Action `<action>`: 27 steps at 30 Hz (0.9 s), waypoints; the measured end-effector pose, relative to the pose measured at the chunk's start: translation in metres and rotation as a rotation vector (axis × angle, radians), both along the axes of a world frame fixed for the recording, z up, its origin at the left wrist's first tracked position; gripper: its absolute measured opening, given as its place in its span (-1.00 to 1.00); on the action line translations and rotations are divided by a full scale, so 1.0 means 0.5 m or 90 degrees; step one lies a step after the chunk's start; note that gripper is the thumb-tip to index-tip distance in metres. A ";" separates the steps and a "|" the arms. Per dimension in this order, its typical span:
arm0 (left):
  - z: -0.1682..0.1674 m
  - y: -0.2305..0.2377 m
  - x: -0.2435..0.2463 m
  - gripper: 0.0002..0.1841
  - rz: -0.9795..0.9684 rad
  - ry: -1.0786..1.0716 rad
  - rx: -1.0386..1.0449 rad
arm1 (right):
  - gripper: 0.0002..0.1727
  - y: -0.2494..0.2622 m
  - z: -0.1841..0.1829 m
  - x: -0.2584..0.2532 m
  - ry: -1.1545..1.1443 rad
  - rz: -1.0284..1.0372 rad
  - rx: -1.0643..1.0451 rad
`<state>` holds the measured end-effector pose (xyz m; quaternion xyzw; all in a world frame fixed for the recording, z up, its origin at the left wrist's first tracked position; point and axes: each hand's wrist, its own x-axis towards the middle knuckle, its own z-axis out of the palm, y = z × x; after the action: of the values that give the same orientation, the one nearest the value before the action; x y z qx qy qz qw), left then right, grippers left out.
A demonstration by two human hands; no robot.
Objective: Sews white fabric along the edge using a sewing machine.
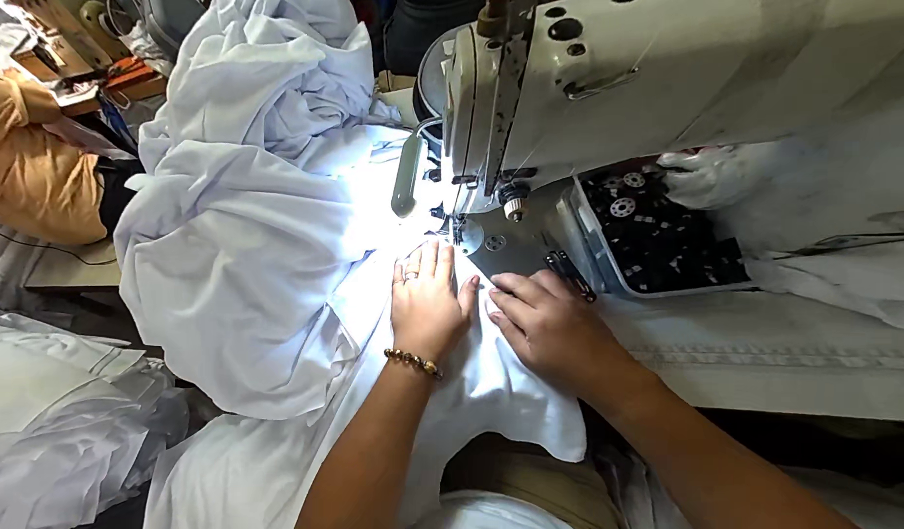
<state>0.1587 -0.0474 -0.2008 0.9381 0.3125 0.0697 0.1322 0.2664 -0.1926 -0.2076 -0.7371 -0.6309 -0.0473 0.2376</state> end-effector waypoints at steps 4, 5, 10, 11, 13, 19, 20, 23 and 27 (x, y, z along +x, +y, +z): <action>-0.001 0.050 0.005 -0.32 -0.069 -0.044 -0.039 | -0.56 0.025 -0.004 -0.012 -0.018 0.011 0.011; 0.003 0.061 0.006 -0.32 -0.086 -0.036 -0.052 | -0.56 0.030 -0.006 -0.016 -0.018 0.006 0.012; 0.015 0.092 0.011 -0.32 -0.147 -0.019 -0.082 | -0.54 0.051 -0.017 -0.033 -0.006 -0.030 0.030; 0.016 0.096 0.013 -0.32 -0.154 -0.018 -0.085 | -0.54 0.054 -0.018 -0.035 -0.006 -0.034 0.033; 0.020 0.099 0.016 -0.32 -0.163 -0.008 -0.108 | -0.54 0.057 -0.018 -0.036 -0.005 -0.039 0.038; 0.024 0.115 0.024 -0.32 -0.196 -0.013 -0.148 | -0.55 0.068 -0.018 -0.044 -0.002 -0.054 0.044; 0.025 0.117 0.025 -0.32 -0.198 -0.014 -0.151 | -0.56 0.070 -0.018 -0.045 0.000 -0.055 0.040; 0.027 0.121 0.029 -0.34 -0.197 -0.012 -0.152 | -0.55 0.075 -0.019 -0.048 -0.003 -0.063 0.035; 0.026 0.123 0.032 -0.34 -0.207 -0.003 -0.156 | -0.56 0.078 -0.020 -0.054 -0.006 -0.065 0.036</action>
<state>0.1749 0.0140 -0.1875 0.9529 0.1627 0.0111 0.2556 0.2394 -0.1535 -0.2175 -0.7613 -0.5919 -0.0805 0.2524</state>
